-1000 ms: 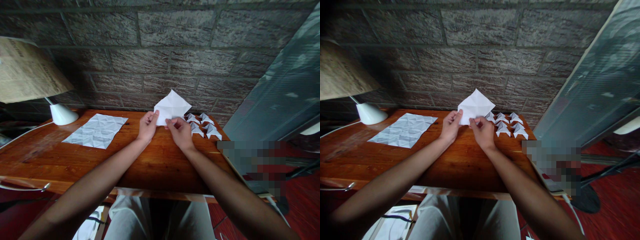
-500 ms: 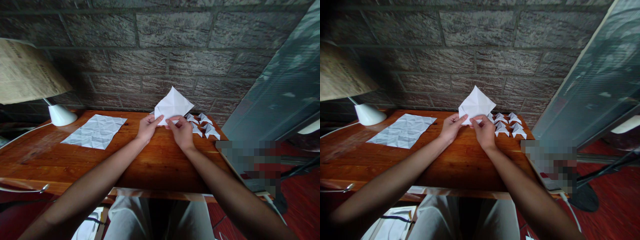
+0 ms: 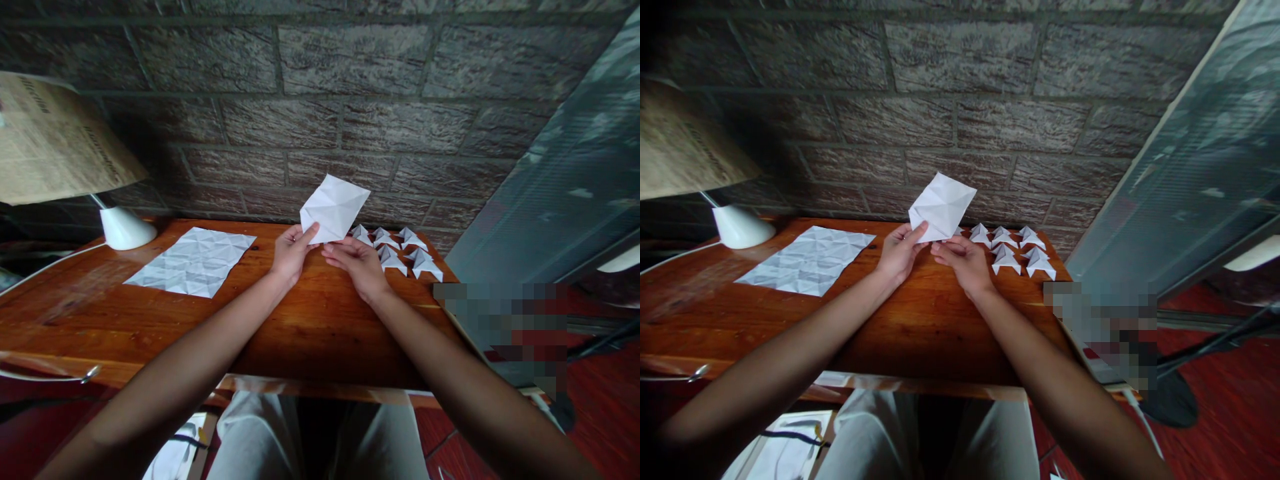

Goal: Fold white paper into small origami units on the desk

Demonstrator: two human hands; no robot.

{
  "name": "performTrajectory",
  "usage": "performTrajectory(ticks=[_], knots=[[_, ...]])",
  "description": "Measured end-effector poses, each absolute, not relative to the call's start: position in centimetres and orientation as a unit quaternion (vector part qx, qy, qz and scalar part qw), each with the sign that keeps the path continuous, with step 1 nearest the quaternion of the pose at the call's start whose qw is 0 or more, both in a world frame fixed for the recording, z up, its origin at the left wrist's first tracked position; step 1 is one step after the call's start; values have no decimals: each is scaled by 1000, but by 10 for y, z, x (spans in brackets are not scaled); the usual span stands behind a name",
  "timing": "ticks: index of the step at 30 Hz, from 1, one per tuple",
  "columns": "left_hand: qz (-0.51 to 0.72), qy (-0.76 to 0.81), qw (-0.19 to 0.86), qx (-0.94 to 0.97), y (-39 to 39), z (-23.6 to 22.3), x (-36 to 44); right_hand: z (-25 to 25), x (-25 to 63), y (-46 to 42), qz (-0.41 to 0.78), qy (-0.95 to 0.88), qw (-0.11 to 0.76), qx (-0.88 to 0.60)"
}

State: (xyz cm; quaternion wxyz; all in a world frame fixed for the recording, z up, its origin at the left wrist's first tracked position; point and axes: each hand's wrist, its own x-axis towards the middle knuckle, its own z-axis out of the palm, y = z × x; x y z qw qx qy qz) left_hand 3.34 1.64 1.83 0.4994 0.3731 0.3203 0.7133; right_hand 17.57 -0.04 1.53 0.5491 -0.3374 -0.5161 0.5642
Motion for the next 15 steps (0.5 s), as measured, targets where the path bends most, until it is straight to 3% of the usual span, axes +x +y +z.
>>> performTrajectory(ticks=[15], knots=[[710, 314, 495, 390, 13, 17, 38, 16, 175, 1, 589, -464, 570, -336]])
